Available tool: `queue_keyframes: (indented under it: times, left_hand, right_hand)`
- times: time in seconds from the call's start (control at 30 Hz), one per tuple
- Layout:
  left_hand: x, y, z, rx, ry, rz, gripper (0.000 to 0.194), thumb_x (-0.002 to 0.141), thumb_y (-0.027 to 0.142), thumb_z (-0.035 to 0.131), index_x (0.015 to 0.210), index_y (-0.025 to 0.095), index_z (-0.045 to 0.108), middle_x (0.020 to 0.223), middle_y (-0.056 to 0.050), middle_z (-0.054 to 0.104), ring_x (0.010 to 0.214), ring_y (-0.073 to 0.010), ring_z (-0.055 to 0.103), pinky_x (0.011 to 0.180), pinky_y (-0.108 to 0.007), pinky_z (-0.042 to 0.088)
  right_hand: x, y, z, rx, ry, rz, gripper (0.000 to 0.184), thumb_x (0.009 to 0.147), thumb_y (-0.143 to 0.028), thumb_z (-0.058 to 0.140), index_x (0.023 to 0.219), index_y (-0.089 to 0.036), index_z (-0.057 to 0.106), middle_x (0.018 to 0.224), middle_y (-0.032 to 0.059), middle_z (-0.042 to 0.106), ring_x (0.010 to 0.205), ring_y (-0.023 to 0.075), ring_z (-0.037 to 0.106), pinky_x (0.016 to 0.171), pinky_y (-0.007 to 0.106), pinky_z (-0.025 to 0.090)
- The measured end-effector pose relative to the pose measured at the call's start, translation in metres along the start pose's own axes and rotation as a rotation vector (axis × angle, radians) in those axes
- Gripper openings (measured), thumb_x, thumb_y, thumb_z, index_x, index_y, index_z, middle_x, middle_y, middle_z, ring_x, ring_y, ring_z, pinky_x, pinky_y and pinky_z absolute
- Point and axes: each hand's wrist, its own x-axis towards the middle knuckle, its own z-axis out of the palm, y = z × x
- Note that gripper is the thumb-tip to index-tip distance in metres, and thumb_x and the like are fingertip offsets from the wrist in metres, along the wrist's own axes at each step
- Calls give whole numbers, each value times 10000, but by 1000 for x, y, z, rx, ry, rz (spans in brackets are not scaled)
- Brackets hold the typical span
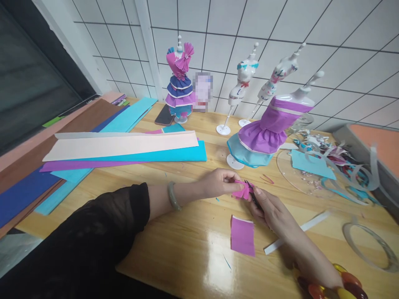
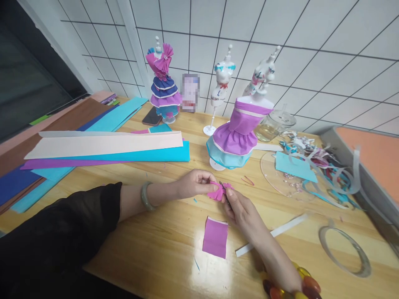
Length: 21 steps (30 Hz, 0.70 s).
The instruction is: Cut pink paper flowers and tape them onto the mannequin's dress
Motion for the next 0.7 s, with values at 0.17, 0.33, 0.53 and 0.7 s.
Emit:
queue_keyframes:
  times: [0.17, 0.33, 0.53, 0.7]
  left_hand:
    - [1, -2, -2, 34, -6, 17, 286, 750, 391, 610, 820, 115, 587, 805, -53, 613, 723, -104, 536, 649, -226, 393]
    - [1, -3, -2, 47, -5, 33, 289, 762, 403, 597, 823, 120, 582, 818, -56, 614, 728, -106, 538, 643, -225, 389]
    - [1, -3, -1, 25, -8, 26, 286, 759, 408, 602, 794, 126, 572, 768, -37, 598, 683, -90, 521, 616, -216, 381]
    - [0, -1, -1, 13, -2, 26, 264, 768, 393, 600, 784, 131, 571, 747, -27, 602, 672, -79, 522, 620, -208, 385]
  right_hand:
    - [0, 0, 0, -5, 3, 26, 430, 909, -567, 296, 709, -204, 410, 509, -67, 315, 453, 94, 266, 452, 249, 239]
    - [0, 0, 0, -1, -2, 23, 420, 913, -559, 294, 719, -205, 409, 515, -63, 329, 460, 96, 285, 468, 252, 253]
    - [1, 2, 0, 5, -1, 20, 419, 914, -556, 295, 723, -205, 419, 518, -64, 325, 458, 97, 276, 462, 251, 242]
    - [1, -1, 0, -12, 2, 1, 416, 922, -538, 297, 710, -202, 421, 524, -60, 333, 472, 98, 290, 482, 252, 256]
